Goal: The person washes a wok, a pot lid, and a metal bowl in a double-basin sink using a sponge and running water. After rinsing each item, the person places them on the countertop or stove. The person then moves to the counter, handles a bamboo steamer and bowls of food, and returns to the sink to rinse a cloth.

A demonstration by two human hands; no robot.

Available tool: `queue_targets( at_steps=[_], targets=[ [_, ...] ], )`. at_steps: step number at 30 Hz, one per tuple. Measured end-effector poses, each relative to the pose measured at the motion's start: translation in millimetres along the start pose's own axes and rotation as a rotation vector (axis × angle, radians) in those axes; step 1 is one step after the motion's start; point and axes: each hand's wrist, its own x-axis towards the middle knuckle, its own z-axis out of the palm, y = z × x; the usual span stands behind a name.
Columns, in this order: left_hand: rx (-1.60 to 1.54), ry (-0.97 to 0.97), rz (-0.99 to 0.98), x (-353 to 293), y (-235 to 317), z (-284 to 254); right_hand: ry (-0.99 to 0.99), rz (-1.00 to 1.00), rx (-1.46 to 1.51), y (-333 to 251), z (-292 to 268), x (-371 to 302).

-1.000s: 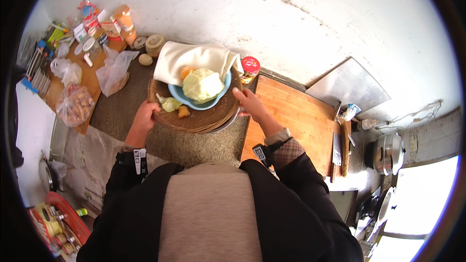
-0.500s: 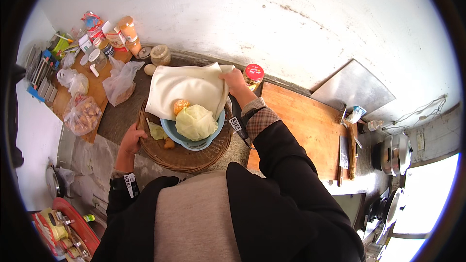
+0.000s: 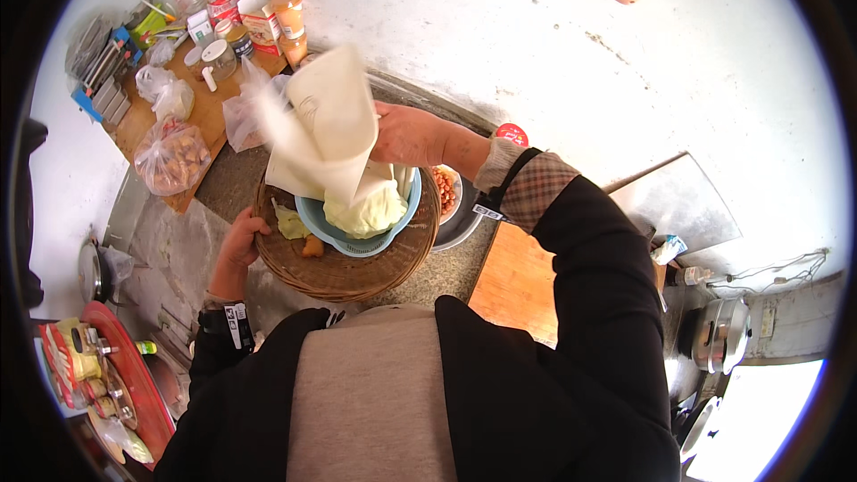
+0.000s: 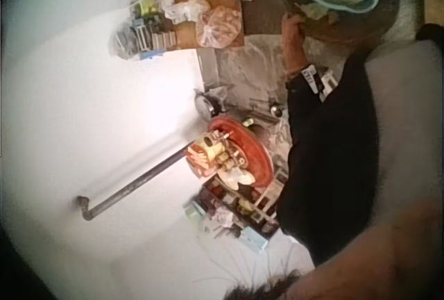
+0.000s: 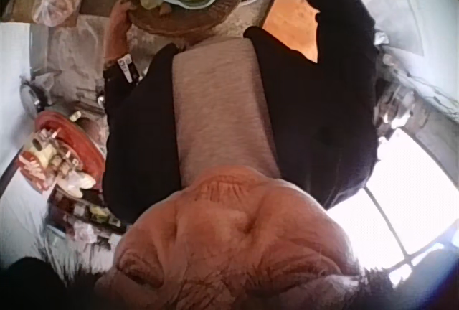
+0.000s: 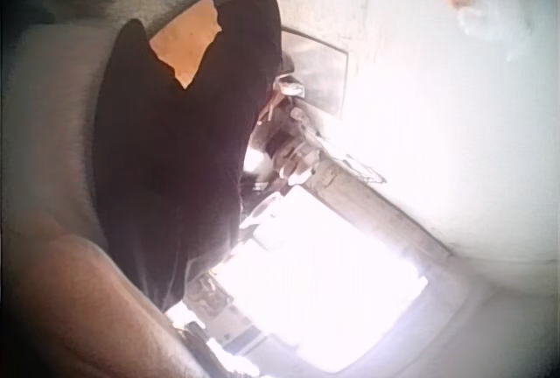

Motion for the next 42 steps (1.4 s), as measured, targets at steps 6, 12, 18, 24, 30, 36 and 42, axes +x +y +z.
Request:
queue_targets(
  at_steps=[6, 12, 18, 24, 30, 36, 42],
  targets=[
    [-0.03, 0.12, 0.097, -10, -20, -6, -0.082, 0.404, 0.267, 9, 9, 0],
    [-0.033, 0.292, 0.191, -26, -22, -12, -0.203, 0.893, 1.106, 19, 24, 12],
    [0.024, 0.349, 0.184, -43, -28, -28, -0.227, 1.236, 0.649, -7, 84, 46],
    [-0.076, 0.376, 0.133, -80, -49, -38, -0.235, 1.3, 1.372, -36, 111, 48],
    [-0.085, 0.323, 0.085, -92, -65, -64, 0.071, 1.283, 1.435, -66, 136, 54],
    [-0.18, 0.46, 0.232, -86, -73, -78, 0.188, 1.174, 1.041, -57, 138, 57],
    [-0.249, 0.569, 0.223, -58, -86, -98, 0.395, 1.415, 1.212, -47, 112, 24]
  ],
)
